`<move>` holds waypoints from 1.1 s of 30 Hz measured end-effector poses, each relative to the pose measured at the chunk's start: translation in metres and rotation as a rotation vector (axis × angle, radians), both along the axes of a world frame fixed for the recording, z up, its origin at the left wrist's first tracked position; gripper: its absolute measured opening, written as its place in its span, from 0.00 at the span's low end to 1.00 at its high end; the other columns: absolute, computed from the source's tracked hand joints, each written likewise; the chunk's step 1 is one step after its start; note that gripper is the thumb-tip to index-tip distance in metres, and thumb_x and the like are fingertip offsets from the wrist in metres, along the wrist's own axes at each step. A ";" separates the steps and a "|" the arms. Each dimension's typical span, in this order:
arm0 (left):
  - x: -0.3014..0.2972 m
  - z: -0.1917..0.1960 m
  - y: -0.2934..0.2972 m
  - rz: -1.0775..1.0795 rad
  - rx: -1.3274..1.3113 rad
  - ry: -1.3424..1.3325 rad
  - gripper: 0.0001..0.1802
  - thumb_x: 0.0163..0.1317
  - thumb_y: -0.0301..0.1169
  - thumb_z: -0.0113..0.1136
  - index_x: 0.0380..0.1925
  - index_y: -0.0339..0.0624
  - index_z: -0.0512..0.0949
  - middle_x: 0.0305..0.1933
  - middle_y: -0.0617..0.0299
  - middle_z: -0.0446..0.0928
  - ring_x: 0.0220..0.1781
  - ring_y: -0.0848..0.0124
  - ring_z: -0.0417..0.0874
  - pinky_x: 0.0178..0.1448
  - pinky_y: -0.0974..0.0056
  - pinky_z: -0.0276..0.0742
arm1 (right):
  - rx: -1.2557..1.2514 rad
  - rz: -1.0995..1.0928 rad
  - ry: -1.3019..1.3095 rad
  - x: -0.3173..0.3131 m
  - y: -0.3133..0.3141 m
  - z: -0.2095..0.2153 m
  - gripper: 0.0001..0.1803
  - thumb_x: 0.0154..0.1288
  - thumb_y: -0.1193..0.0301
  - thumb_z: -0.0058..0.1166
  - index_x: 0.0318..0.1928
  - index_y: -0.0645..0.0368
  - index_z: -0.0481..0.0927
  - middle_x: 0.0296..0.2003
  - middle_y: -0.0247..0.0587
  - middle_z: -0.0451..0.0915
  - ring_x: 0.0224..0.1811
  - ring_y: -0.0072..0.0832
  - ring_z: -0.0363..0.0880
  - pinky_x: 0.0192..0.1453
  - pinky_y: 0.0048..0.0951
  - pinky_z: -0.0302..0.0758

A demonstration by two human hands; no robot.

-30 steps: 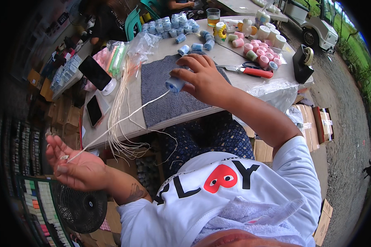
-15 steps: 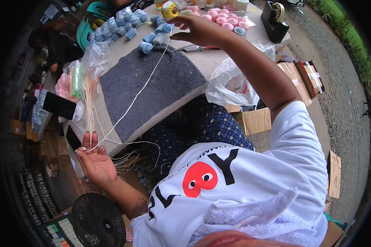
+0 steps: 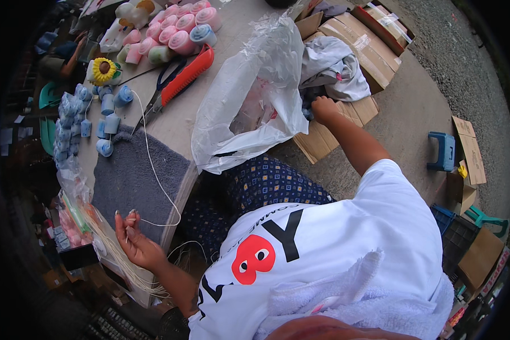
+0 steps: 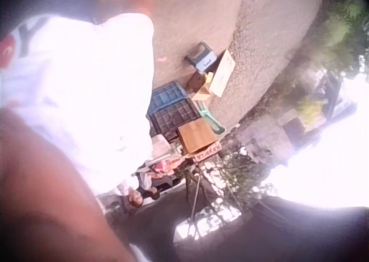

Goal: The person threads small cylindrical foam pieces onto a white string, ties knots between them, and uses scissors to trim excess string. They repeatedly reach into a box to retrieve foam pieces and place the assembled string on a gray cloth on the table.

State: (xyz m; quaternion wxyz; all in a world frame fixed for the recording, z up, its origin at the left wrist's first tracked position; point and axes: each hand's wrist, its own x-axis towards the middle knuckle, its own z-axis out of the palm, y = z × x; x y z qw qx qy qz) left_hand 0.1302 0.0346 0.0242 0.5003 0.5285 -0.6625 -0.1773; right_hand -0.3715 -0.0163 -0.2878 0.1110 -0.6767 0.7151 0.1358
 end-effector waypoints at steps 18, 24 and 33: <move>-0.006 -0.019 -0.014 0.307 0.284 0.186 0.16 0.71 0.24 0.43 0.56 0.29 0.66 0.57 0.54 0.69 0.54 0.68 0.77 0.56 0.70 0.74 | 0.362 -0.089 -0.318 0.015 -0.037 -0.067 0.18 0.56 0.68 0.53 0.48 0.52 0.81 0.49 0.46 0.79 0.51 0.42 0.78 0.58 0.38 0.72; -0.002 -0.022 -0.018 0.296 0.287 0.198 0.15 0.70 0.25 0.46 0.54 0.30 0.69 0.54 0.53 0.72 0.51 0.68 0.79 0.51 0.71 0.76 | 0.296 -0.185 -0.488 0.012 -0.048 -0.075 0.21 0.51 0.65 0.61 0.48 0.55 0.82 0.48 0.49 0.79 0.51 0.42 0.79 0.55 0.39 0.75; 0.012 -0.029 -0.014 0.274 0.259 0.286 0.13 0.70 0.26 0.48 0.49 0.29 0.71 0.51 0.49 0.74 0.51 0.65 0.79 0.53 0.69 0.78 | 0.183 -0.171 -0.394 0.010 -0.061 -0.029 0.25 0.52 0.66 0.57 0.53 0.56 0.75 0.53 0.46 0.75 0.54 0.45 0.75 0.55 0.41 0.75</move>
